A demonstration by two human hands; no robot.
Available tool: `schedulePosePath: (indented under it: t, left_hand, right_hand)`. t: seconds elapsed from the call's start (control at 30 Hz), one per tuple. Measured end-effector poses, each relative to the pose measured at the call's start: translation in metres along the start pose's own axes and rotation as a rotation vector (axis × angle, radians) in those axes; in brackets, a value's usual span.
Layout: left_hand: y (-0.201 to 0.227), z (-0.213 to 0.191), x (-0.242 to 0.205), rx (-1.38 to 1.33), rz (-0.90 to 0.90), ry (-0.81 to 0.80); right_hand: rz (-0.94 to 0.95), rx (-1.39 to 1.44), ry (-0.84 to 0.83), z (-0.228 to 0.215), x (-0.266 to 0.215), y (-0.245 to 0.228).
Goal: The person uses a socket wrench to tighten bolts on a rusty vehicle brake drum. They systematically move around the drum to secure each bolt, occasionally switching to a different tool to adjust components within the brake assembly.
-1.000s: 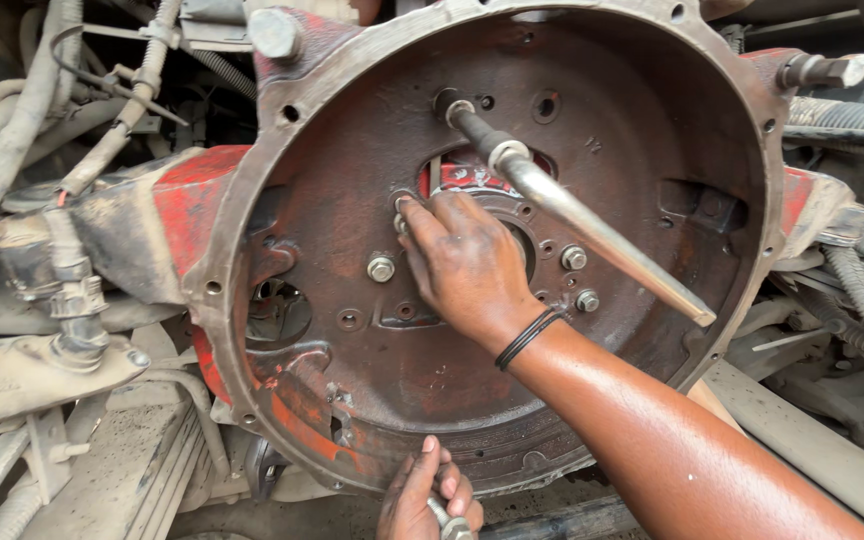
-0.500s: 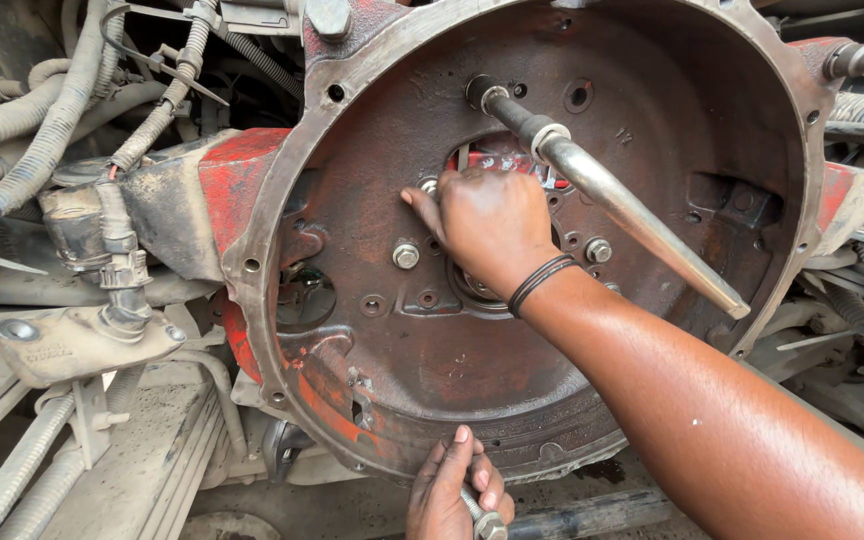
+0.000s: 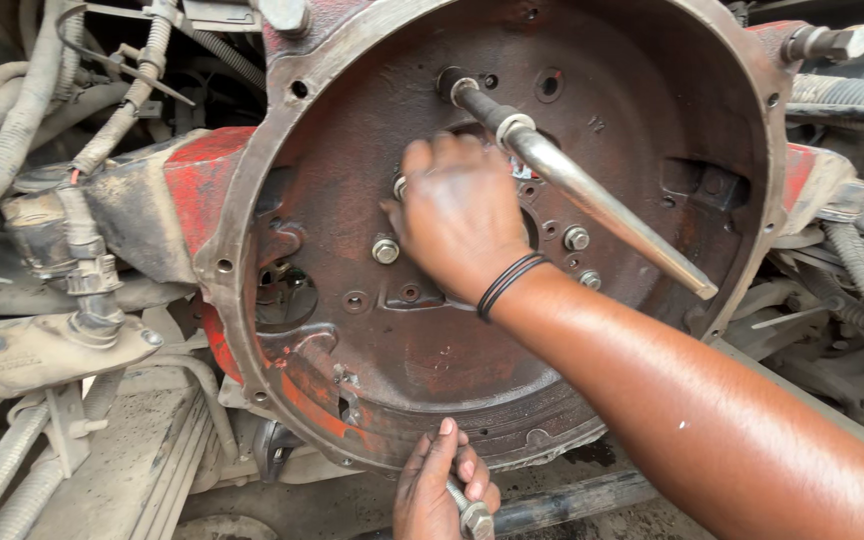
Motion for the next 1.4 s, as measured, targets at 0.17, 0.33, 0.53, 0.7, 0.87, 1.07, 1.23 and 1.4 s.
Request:
schedulePosePath:
  t: [0.17,0.33,0.53,0.7,0.87,1.07,1.23,1.4]
  left_hand:
    - [0.002,0.004,-0.005,-0.008,0.006,0.036]
    - [0.002,0.01,-0.011,-0.01,0.002,0.061]
    - [0.002,0.013,-0.019,-0.032,0.019,0.028]
    - [0.002,0.015,-0.02,-0.021,0.032,0.031]
    - [0.004,0.018,-0.029,-0.019,0.045,0.009]
    - [0.004,0.023,-0.032,0.002,0.045,0.024]
    - [0.006,0.023,-0.034,0.0,0.067,0.007]
    - [0.008,0.022,-0.034,-0.01,0.083,-0.027]
  right_hand:
    - [0.233,0.19,-0.365,0.015,0.001,0.007]
    - [-0.025,-0.048,0.004,0.005,0.004,0.0]
    - [0.152,0.147,-0.239,0.021,0.001,0.006]
    - [-0.045,-0.123,0.04,0.013,0.007,-0.003]
    - [0.144,0.051,-0.384,0.028,0.003,0.005]
    - [0.007,0.139,-0.066,0.016,0.007,0.003]
    - [0.011,-0.187,-0.111,0.023,0.011,-0.001]
    - [0.001,-0.065,-0.146,0.028,0.011,-0.001]
Point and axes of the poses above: each hand's wrist, its own x-axis towards the middle knuckle, its own z-axis out of the palm, y = z × x, the point moved 4 cm from there along x, towards the middle knuckle, and after that the axes turned 8 degrees about -y, right-handed, at the moved point
